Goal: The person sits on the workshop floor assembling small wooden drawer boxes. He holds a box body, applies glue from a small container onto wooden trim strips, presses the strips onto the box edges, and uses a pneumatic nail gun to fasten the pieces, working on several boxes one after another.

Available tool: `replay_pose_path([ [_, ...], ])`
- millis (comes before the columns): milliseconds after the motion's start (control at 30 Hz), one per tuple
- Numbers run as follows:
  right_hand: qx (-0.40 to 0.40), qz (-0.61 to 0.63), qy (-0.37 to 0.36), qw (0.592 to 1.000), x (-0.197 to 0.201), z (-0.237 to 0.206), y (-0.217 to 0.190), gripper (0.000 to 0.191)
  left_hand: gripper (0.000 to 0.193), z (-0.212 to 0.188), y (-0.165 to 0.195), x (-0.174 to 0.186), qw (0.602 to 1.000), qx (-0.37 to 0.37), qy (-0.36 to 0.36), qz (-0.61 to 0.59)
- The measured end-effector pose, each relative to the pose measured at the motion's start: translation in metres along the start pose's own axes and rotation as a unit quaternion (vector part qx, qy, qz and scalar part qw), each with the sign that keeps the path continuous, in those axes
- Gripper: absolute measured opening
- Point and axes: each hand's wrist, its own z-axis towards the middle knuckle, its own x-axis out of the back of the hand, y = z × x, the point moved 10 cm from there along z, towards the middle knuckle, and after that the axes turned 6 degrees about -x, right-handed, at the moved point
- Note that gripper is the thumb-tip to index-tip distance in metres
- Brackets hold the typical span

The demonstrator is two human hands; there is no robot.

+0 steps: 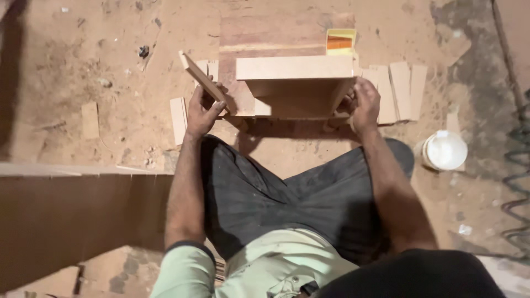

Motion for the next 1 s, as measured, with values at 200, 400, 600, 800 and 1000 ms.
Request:
replay_pose_path([
  [200,0.0,0.003,-0.058,0.998,-0.013,-0.011,-0.008,0.031,0.072,0.005,-0.008,-0.003,0.998,0.023,-0.004,-0.058],
  [400,0.002,-0.205,-0.135,0.969,-0.012,-0.008,-0.003,0.043,0.069,0.007,-0.03,-0.023,0.984,0.045,-0.008,-0.172],
  [600,0.012,-0.293,-0.173,0.94,-0.01,-0.006,0.006,0.038,0.064,0.004,-0.036,-0.028,0.996,0.029,-0.045,-0.066],
  [800,-0.017,-0.299,-0.155,0.941,-0.001,-0.005,0.013,0.035,0.059,0.0,-0.042,-0.03,0.997,0.03,-0.056,-0.038],
  [1000,-0.04,-0.28,-0.16,0.946,0.004,-0.001,0.023,0.034,0.066,-0.002,-0.036,-0.035,0.997,0.025,-0.073,-0.027],
])
